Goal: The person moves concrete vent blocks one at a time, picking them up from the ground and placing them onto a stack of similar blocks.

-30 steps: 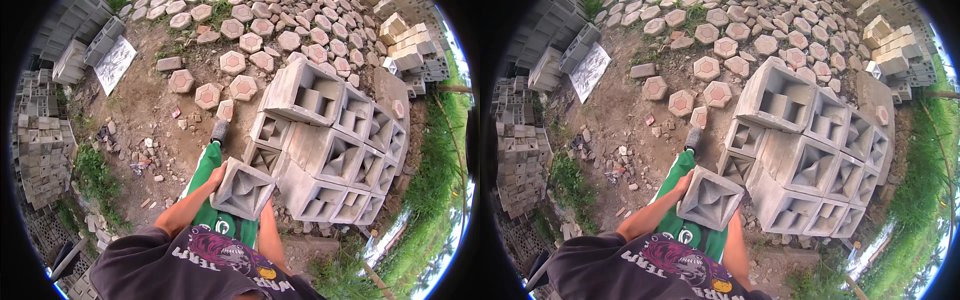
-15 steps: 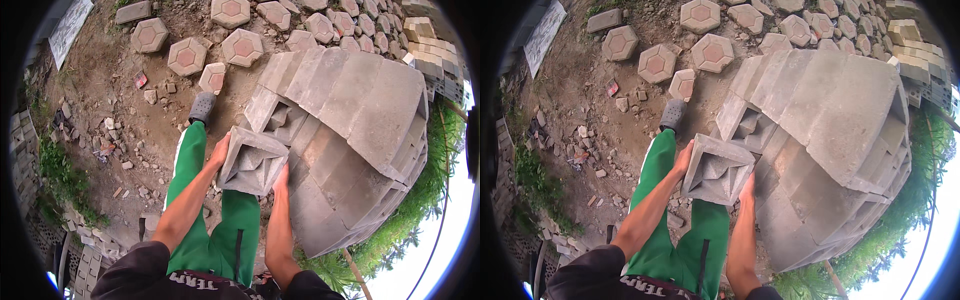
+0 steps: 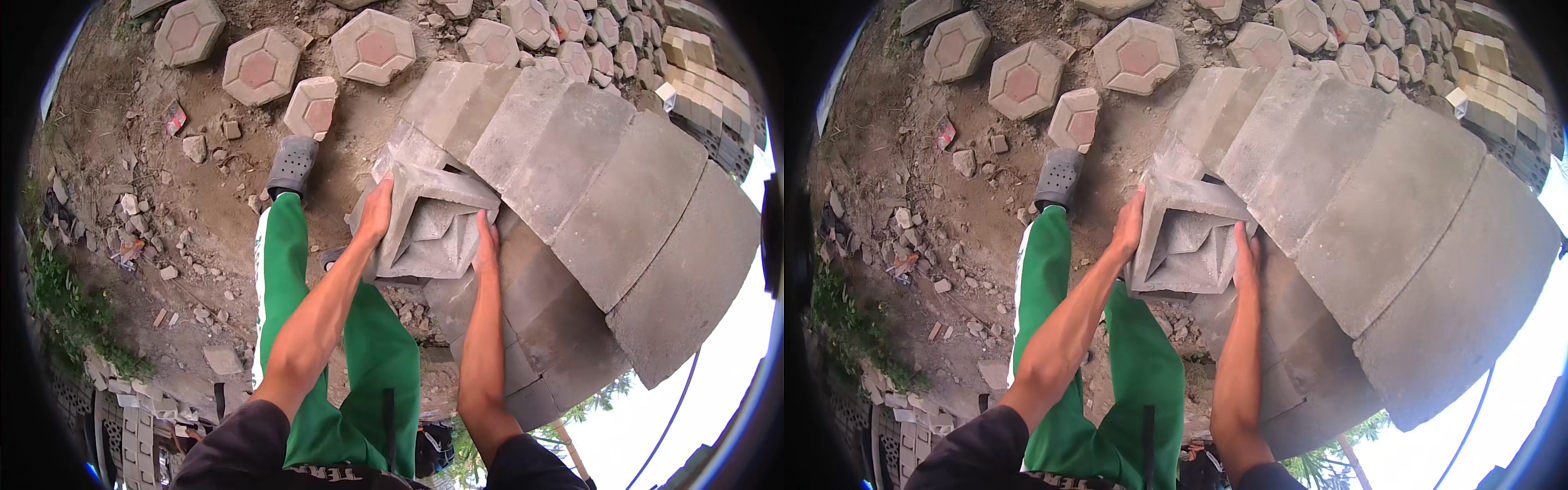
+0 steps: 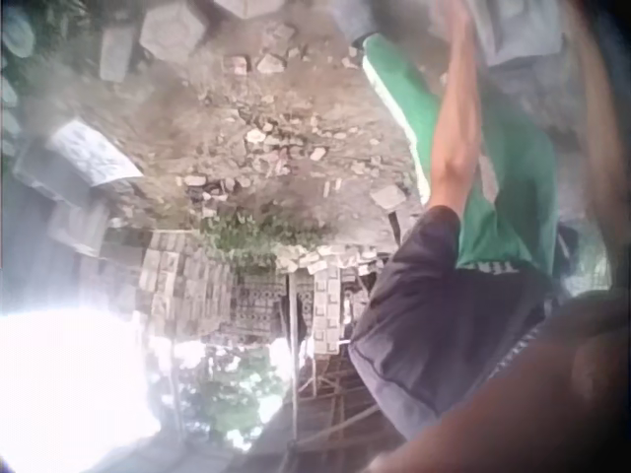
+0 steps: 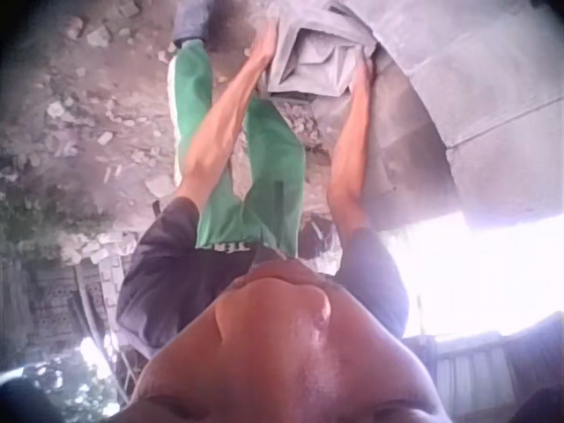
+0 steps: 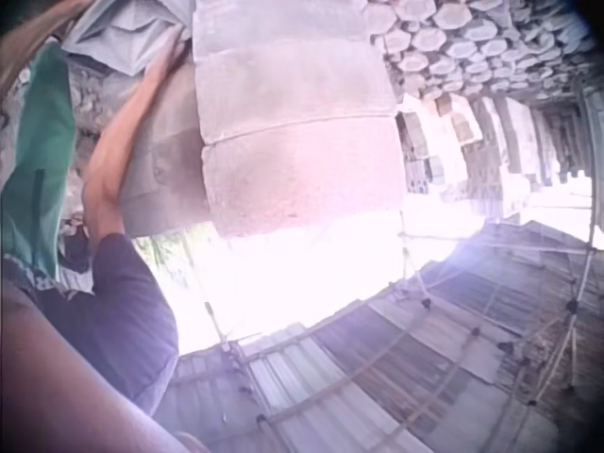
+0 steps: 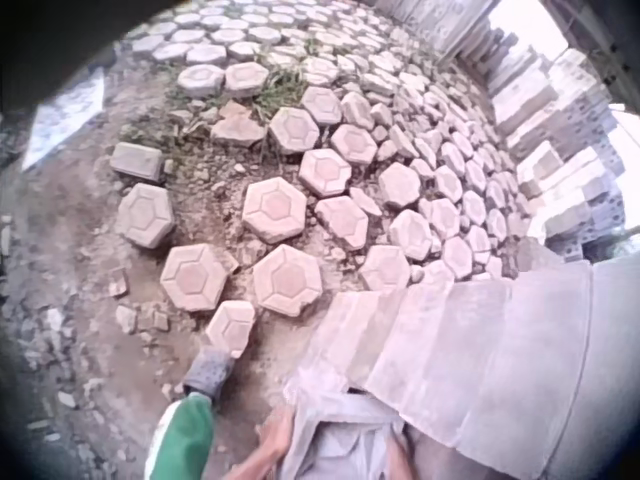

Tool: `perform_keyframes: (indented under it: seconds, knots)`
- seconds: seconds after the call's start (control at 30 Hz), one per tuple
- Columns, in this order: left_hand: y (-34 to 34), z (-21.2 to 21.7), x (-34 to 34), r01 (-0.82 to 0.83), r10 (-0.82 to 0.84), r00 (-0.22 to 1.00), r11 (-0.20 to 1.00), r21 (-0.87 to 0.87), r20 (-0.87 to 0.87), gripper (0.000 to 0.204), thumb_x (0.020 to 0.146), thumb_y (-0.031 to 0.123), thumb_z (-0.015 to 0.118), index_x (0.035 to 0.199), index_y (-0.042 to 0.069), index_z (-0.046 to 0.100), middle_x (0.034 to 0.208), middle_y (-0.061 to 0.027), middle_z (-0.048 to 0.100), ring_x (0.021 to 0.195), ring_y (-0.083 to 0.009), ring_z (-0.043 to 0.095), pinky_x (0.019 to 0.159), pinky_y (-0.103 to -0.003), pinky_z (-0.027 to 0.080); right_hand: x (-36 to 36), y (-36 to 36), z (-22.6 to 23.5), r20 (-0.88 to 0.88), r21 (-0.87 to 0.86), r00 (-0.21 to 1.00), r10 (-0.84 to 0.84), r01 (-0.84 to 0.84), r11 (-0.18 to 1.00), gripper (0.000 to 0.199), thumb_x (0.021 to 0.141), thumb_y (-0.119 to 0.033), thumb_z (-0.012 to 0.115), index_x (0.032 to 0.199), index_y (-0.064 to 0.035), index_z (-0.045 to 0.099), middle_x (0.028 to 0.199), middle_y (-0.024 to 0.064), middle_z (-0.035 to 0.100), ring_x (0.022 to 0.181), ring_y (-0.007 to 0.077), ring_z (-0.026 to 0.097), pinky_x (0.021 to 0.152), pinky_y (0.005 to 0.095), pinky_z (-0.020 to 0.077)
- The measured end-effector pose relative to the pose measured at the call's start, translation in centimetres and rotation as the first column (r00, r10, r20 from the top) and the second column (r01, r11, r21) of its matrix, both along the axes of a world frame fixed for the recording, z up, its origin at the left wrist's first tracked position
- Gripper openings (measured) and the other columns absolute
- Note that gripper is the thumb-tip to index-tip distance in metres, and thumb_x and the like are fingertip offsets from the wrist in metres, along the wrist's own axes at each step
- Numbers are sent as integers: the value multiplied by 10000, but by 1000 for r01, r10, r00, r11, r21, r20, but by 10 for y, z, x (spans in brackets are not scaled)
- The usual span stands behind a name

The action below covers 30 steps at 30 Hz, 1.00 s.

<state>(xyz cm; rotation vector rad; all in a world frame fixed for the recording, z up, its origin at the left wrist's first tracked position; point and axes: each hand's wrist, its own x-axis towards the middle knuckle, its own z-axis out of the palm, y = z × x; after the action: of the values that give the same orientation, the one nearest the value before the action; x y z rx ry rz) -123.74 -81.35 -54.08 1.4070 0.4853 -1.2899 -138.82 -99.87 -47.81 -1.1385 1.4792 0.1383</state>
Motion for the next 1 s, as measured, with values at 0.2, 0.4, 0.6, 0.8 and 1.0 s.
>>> perform_keyframes:
  seconds: [0.2,0.4,0.6,0.8,1.0]
  knots:
    - [-26,-10,-2,-22,22,1000,1000,-16,12,670,946,479,326,1347,-55,370,1418,-176,373,1341,-255,318,1092,-296,219,27,-10,18,-41,-70,998,-48,46,997,720,848,-473,597,1322,32,401,1343,123,432,1228,222,407,1023,332,316]
    - [-41,-4,10,28,-28,1000,1000,-13,-9,641,935,480,364,1336,-16,415,1404,-152,405,1321,-254,353,1078,-287,240,21,-19,11,-22,-106,999,-46,44,993,696,877,-427,562,1354,34,356,1398,138,369,1280,237,347,1054,338,274]
    - [-49,-2,10,4,-4,999,1000,-12,39,619,925,473,397,1329,5,439,1387,-144,432,1303,-246,381,1066,-285,261,13,-16,19,72,-247,996,45,-26,969,635,916,-346,526,1377,34,313,1439,154,312,1327,253,288,1081,344,234]
    - [-50,-2,9,28,-29,999,999,29,42,655,911,533,363,1342,45,438,1390,-167,418,1317,-274,359,1081,-299,244,50,65,61,-205,-539,947,248,-321,779,564,909,-259,550,1353,24,346,1395,244,348,1318,328,321,1083,386,250]
    - [-74,-22,-15,135,-145,974,988,69,173,713,896,596,319,1415,107,336,1489,-150,241,1392,-262,197,1113,-345,184,32,144,38,-444,-431,688,574,-726,536,745,862,-403,583,1398,2,263,1467,262,182,1365,446,130,1085,557,134]
